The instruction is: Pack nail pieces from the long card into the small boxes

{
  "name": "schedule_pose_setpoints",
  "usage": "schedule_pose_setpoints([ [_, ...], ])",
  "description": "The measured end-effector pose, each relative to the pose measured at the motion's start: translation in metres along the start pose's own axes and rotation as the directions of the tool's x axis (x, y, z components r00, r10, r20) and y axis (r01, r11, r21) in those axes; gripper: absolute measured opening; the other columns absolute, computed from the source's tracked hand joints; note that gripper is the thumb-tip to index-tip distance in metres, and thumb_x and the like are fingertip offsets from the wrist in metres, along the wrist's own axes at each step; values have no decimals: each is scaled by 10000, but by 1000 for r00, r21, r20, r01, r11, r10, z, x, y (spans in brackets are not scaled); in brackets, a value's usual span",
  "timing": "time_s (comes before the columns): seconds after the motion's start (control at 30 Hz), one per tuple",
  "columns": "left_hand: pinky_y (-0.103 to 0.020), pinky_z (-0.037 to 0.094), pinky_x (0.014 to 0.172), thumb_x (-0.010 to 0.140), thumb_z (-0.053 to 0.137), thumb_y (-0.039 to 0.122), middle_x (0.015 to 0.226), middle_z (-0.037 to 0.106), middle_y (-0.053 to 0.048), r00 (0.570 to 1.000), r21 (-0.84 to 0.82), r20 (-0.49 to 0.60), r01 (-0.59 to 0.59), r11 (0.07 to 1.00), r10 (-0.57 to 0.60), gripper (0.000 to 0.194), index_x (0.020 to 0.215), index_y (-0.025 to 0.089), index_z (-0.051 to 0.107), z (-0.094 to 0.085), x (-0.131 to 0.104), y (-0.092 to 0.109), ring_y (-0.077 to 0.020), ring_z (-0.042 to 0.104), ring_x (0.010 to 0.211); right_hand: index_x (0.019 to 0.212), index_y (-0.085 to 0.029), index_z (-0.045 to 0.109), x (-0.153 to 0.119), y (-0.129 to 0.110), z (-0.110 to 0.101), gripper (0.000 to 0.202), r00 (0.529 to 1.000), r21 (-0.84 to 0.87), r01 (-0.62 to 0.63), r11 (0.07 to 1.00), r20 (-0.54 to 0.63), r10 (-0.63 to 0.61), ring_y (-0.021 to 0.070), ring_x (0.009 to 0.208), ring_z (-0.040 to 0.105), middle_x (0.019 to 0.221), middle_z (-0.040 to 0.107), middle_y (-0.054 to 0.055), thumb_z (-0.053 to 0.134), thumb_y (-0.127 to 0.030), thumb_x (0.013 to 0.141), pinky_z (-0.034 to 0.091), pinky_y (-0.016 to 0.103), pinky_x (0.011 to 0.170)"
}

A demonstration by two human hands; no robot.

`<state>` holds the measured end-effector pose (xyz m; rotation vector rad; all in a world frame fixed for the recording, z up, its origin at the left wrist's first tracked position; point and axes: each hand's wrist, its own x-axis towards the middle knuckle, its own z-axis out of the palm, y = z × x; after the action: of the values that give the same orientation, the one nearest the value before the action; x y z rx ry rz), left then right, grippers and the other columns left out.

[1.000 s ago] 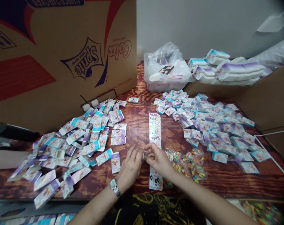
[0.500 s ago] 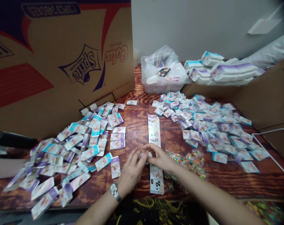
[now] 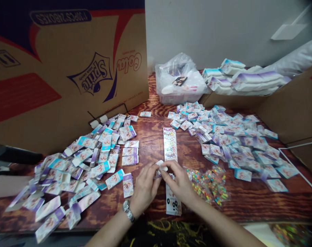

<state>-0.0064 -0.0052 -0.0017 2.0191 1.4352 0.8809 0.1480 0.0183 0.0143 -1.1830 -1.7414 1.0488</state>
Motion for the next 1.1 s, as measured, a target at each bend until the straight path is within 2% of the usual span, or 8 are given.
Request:
schedule_pose_setpoints([
  [0.1, -425, 393, 994, 851, 441, 134, 1267, 502, -130, 999, 62, -17, -32, 998, 33, 382, 1228, 196, 436, -1, -3, -2, -245, 460, 1190, 1070, -220, 519, -2, 2, 6, 211, 994, 125, -105, 987, -27, 109, 159, 838, 592, 918, 607, 38, 529, -241, 860, 496, 288, 753],
  [0.2, -442, 421, 971, 842, 418, 96, 1263, 500, -141, 996, 153, -41, -74, 985, 81, 408, 1240, 184, 422, -1, -4, -4, -248, 475, 1175, 972, -208, 599, -2, 0, 7, 148, 990, 181, -139, 974, 20, 138, 163, 854, 589, 916, 625, 38, 530, -274, 859, 480, 292, 781],
  [0.37, -430, 432, 969, 834, 417, 66, 1280, 482, -156, 987, 252, -66, -123, 960, 143, 446, 1270, 149, 376, 2, -5, -3, -243, 453, 1198, 923, -203, 608, 4, -4, 10, 168, 965, 411, -242, 879, 7, 262, 154, 816, 604, 861, 640, 18, 582, -328, 814, 493, 273, 749],
  [0.6, -403, 439, 956, 849, 408, 101, 1293, 462, -197, 995, 298, -67, -56, 953, 79, 617, 1402, 79, 137, 10, -8, -5, -246, 447, 1203, 835, -175, 650, 7, -1, 16, 107, 946, 269, -292, 918, -58, 319, 164, 741, 612, 799, 652, 28, 601, -232, 759, 502, 290, 698],
  [0.77, -421, 471, 874, 871, 367, 109, 1284, 462, -204, 998, 446, -18, -50, 894, 65, 631, 1428, 94, 70, 17, -10, -7, -286, 449, 1168, 857, -198, 679, 2, -6, 15, 145, 977, 55, -168, 984, -122, 174, 178, 805, 612, 843, 652, 40, 545, -182, 801, 490, 318, 769],
  [0.9, -359, 512, 721, 877, 358, 122, 1211, 500, -210, 999, 512, -20, 32, 859, -25, 678, 1431, 87, -33, 20, -10, -1, -277, 510, 1024, 1062, -235, 630, -10, -8, 21, 253, 988, -6, -51, 999, -146, 49, 190, 979, 588, 1041, 642, 54, 485, -182, 861, 460, 338, 877],
  [0.97, -333, 511, 662, 883, 350, 139, 1154, 524, -200, 999, 513, -7, 50, 857, -54, 683, 1428, 88, -58, 20, -9, 3, -266, 522, 968, 1155, -246, 572, -16, -5, 27, 299, 984, 39, -65, 997, -163, 70, 190, 1028, 580, 1106, 630, 57, 480, -197, 875, 451, 343, 910],
  [1.1, -360, 501, 701, 902, 331, 198, 1143, 513, -209, 998, 489, -20, 66, 870, -64, 656, 1427, 72, -40, 20, -8, 6, -272, 504, 991, 1261, -248, 448, -21, 3, 37, 363, 944, 295, -181, 938, -215, 249, 179, 1051, 585, 1152, 612, 76, 466, -255, 899, 484, 327, 889],
])
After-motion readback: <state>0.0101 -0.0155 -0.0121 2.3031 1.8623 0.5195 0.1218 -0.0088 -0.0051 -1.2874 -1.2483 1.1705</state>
